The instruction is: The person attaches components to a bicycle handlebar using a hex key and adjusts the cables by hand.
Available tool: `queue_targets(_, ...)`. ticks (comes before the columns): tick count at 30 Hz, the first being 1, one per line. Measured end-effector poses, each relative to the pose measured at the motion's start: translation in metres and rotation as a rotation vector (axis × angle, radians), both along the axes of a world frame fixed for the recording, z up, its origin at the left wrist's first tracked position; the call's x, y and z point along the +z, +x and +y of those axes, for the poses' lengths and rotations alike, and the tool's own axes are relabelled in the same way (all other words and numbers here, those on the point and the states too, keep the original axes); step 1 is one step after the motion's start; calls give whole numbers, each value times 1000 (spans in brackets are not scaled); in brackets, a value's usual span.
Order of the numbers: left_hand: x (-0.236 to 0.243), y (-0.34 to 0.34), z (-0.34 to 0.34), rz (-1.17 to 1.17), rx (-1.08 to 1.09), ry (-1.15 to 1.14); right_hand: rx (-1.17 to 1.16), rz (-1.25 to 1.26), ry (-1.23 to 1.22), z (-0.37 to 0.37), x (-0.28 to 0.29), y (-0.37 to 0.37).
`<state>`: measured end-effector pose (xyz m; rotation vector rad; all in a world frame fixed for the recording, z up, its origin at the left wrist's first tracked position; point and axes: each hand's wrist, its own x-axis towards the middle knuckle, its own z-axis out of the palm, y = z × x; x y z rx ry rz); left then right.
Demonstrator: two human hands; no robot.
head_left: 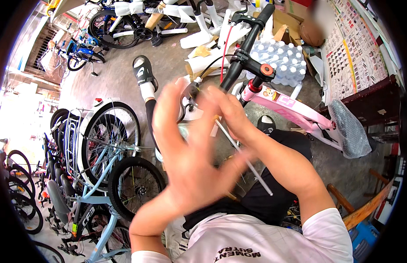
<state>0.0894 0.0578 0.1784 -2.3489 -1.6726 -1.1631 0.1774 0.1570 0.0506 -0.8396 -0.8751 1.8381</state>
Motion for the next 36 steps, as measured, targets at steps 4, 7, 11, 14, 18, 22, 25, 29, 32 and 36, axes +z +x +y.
queue_targets(4,1,42,-55,229,-226,62,75,-85,9,1,2,9)
queue_targets(7,-18,51,-63,296,-200,4,57,-74,43,3,-1,7)
queue_targets(11,-33,41,-73,214,-165,-27,63,-53,14,2,-1,7)
queue_targets(14,-35,32,-84,166,-150,-17,64,-55,54,3,-4,7)
queue_targets(18,-37,16,-92,129,-120,38,92,-41,29,1,-1,10)
queue_targets(22,-36,-14,-99,73,-144,30,84,-1,0,-1,-7,11)
queue_targets(25,-43,-28,-111,-7,-60,18,106,75,2,-6,-8,10)
queue_targets(29,-53,-35,-118,-111,-7,28,46,5,66,-15,-6,7)
queue_targets(32,-52,-35,-117,-109,-24,27,32,3,77,-13,-8,7)
queue_targets(36,-50,-36,-115,-69,-44,22,11,32,86,-17,-6,3)
